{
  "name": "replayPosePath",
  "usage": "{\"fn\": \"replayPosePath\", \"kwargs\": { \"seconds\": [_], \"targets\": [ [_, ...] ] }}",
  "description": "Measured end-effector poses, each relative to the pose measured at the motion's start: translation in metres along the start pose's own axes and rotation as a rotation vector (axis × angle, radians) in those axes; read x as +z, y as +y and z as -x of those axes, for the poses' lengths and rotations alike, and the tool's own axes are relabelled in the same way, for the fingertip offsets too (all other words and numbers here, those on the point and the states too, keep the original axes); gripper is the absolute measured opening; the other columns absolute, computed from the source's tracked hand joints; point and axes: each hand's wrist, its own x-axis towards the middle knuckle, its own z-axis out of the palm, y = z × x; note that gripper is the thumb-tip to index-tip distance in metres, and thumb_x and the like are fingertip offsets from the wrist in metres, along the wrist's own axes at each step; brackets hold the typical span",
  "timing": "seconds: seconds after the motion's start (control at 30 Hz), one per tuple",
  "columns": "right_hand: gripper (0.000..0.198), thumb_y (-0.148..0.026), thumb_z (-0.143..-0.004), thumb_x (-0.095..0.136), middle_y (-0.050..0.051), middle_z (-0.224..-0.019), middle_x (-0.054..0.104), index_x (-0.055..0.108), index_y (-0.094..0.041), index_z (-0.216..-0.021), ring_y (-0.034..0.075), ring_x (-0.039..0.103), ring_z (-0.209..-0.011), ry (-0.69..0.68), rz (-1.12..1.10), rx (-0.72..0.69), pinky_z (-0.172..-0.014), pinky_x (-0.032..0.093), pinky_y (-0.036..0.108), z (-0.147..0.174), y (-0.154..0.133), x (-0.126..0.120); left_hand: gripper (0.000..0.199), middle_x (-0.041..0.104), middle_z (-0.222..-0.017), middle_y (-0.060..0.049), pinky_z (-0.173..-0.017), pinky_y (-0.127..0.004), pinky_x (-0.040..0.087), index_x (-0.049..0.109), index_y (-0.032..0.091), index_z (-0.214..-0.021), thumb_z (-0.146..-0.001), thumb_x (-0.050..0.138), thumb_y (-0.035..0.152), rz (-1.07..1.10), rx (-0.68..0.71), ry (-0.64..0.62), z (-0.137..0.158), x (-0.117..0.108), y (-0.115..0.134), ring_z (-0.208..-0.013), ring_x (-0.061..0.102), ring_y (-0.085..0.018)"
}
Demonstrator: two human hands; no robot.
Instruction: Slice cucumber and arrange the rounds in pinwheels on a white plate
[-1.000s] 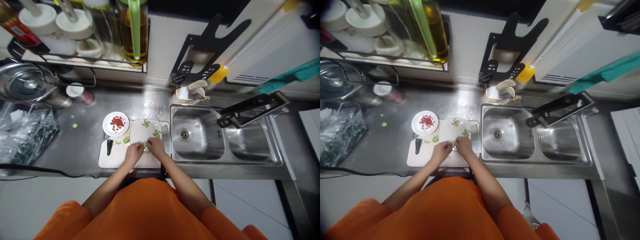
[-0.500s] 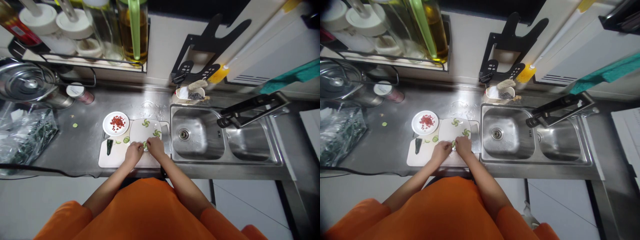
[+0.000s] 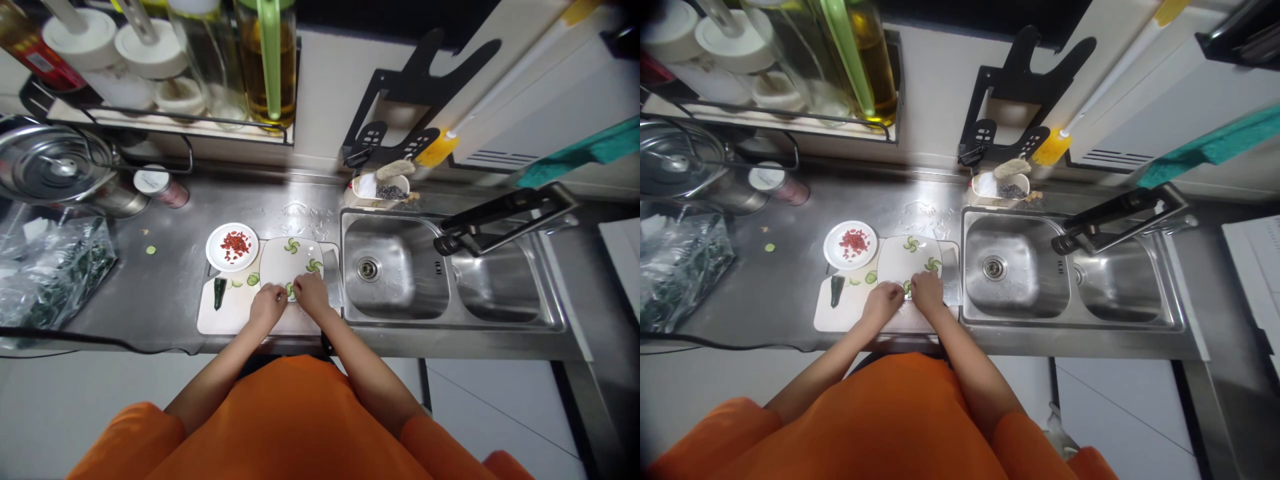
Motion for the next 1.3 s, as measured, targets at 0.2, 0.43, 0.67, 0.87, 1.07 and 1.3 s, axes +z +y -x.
{"fn": "replayPosePath", "kwargs": {
  "seconds": [0.2, 0.43, 0.67, 0.87, 1.07, 1.3],
  "targets": [
    [0.023, -0.026, -0.089, 0.044, 0.007, -0.087, 0.062, 0.065, -0.019, -0.086, 0.021, 0.047, -0.09, 0.046, -0.022, -0.045, -0.077, 0.031, 0.031, 0.0, 0.005, 0.005, 0.019, 0.062, -0.08, -0.005, -0.077, -0.025, 0.041, 0.07, 0.019, -0.08, -0.077, 0.052, 0.021, 0.044, 0.032, 0.021, 0.001, 0.002, -0.002, -0.078, 0.057, -0.016],
    [0.019, -0.017, -0.083, 0.047, 0.005, -0.077, 0.062, 0.065, -0.018, -0.08, 0.019, 0.048, -0.08, 0.094, -0.115, -0.018, -0.076, 0.03, 0.029, 0.008, 0.017, -0.005, 0.018, 0.068, -0.086, -0.005, -0.08, -0.027, 0.044, 0.07, 0.02, -0.08, -0.076, 0.053, 0.025, 0.093, -0.007, 0.217, 0.002, -0.027, -0.019, -0.083, 0.059, -0.018],
    [0.015, -0.016, -0.082, 0.049, 0.004, -0.076, 0.061, 0.063, -0.018, -0.077, 0.017, 0.048, -0.079, 0.146, -0.145, -0.052, -0.075, 0.03, 0.027, 0.029, 0.027, -0.002, 0.029, 0.067, -0.097, -0.007, -0.081, -0.03, 0.044, 0.068, 0.02, -0.097, -0.075, 0.055, 0.033, -0.047, -0.194, 0.284, 0.001, -0.053, -0.064, -0.087, 0.06, -0.021],
    [0.015, -0.018, -0.083, 0.05, 0.004, -0.075, 0.059, 0.062, -0.018, -0.075, 0.018, 0.046, -0.08, 0.133, -0.111, -0.078, -0.072, 0.029, 0.027, 0.039, 0.026, 0.012, 0.034, 0.066, -0.103, -0.01, -0.085, -0.031, 0.042, 0.066, 0.018, -0.105, -0.077, 0.055, 0.034, -0.104, -0.202, 0.277, -0.005, -0.041, -0.069, -0.093, 0.058, -0.023],
    [0.015, -0.018, -0.084, 0.05, 0.004, -0.074, 0.059, 0.062, -0.019, -0.075, 0.018, 0.045, -0.08, 0.116, -0.112, -0.058, -0.069, 0.028, 0.026, 0.041, 0.023, 0.011, 0.027, 0.065, -0.102, -0.01, -0.083, -0.031, 0.041, 0.066, 0.018, -0.098, -0.079, 0.051, 0.031, -0.103, -0.198, 0.247, -0.01, -0.037, -0.06, -0.093, 0.057, -0.023],
    [0.015, -0.018, -0.084, 0.05, 0.004, -0.076, 0.059, 0.062, -0.019, -0.077, 0.018, 0.045, -0.081, 0.105, -0.098, -0.052, -0.071, 0.028, 0.027, 0.04, 0.023, 0.009, 0.019, 0.065, -0.091, -0.007, -0.074, -0.028, 0.04, 0.064, 0.019, -0.088, -0.075, 0.055, 0.028, -0.085, -0.226, 0.219, -0.014, -0.045, -0.057, -0.082, 0.058, -0.02]
  ]
}}
